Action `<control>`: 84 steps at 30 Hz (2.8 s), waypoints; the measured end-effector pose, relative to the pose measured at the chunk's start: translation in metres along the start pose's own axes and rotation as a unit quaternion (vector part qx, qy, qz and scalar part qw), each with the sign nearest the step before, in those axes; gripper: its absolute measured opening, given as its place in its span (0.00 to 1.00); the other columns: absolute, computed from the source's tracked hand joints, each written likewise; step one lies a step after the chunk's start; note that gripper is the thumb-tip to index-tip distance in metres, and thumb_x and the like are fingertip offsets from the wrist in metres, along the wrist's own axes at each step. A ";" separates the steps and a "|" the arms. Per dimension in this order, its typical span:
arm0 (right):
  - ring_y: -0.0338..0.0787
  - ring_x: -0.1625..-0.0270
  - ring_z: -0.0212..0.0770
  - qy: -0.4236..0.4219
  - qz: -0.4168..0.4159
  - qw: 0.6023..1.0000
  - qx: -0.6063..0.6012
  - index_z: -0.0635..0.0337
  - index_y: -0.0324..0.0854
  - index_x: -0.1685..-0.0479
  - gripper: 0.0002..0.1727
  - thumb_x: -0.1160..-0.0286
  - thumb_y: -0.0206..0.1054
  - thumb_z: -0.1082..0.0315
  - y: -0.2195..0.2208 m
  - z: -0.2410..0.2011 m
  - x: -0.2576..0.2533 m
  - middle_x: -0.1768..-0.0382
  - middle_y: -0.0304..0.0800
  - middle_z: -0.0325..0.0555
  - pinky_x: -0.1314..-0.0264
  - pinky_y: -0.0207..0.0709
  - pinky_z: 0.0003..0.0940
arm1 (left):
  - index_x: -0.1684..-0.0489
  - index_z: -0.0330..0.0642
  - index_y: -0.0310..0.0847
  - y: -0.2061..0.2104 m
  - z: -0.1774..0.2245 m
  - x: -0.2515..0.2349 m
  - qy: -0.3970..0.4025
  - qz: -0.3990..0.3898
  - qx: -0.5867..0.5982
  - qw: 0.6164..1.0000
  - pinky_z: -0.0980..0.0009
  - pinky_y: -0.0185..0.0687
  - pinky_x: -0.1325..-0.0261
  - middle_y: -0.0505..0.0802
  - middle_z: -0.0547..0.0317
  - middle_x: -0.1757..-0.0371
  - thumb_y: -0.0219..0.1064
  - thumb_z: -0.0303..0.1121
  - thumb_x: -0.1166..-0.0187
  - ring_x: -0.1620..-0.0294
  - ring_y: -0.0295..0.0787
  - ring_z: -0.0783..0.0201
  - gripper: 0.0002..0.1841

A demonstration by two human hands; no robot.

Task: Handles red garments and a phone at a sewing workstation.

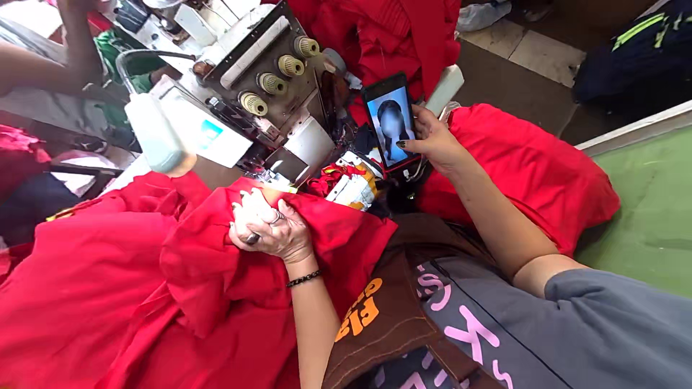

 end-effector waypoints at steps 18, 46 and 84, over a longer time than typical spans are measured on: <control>0.78 0.23 0.40 -0.056 0.006 0.997 -0.055 0.67 0.57 0.14 0.35 0.20 0.63 0.67 0.011 -0.001 0.014 0.24 0.76 0.53 0.19 0.72 0.38 | 0.31 0.42 0.81 -0.003 0.001 -0.001 0.002 0.005 0.006 1.000 0.54 0.47 0.13 0.86 0.47 0.28 0.53 0.49 0.10 0.18 0.70 0.49 0.24; 0.70 0.15 0.43 -0.097 0.056 0.992 0.060 0.62 0.41 0.06 0.65 0.53 0.79 0.85 0.020 0.009 0.023 0.14 0.60 0.60 0.15 0.71 0.37 | 0.28 0.44 0.80 -0.002 -0.001 0.001 -0.004 0.001 -0.004 1.000 0.55 0.46 0.12 0.85 0.48 0.26 0.55 0.50 0.11 0.16 0.69 0.50 0.24; 0.76 0.19 0.42 -0.037 -0.061 0.997 -0.005 0.60 0.40 0.06 0.56 0.41 0.67 0.87 0.018 0.005 0.024 0.16 0.69 0.53 0.19 0.75 0.38 | 0.30 0.45 0.82 -0.001 0.002 -0.002 0.003 -0.005 -0.030 1.000 0.55 0.49 0.15 0.86 0.50 0.26 0.53 0.49 0.10 0.18 0.70 0.51 0.23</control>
Point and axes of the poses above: each hand's wrist, its own x-axis away from the middle knuckle, its own y-axis out of the palm, z = x × y, the point moved 10 cm from there along -x, towards the middle knuckle
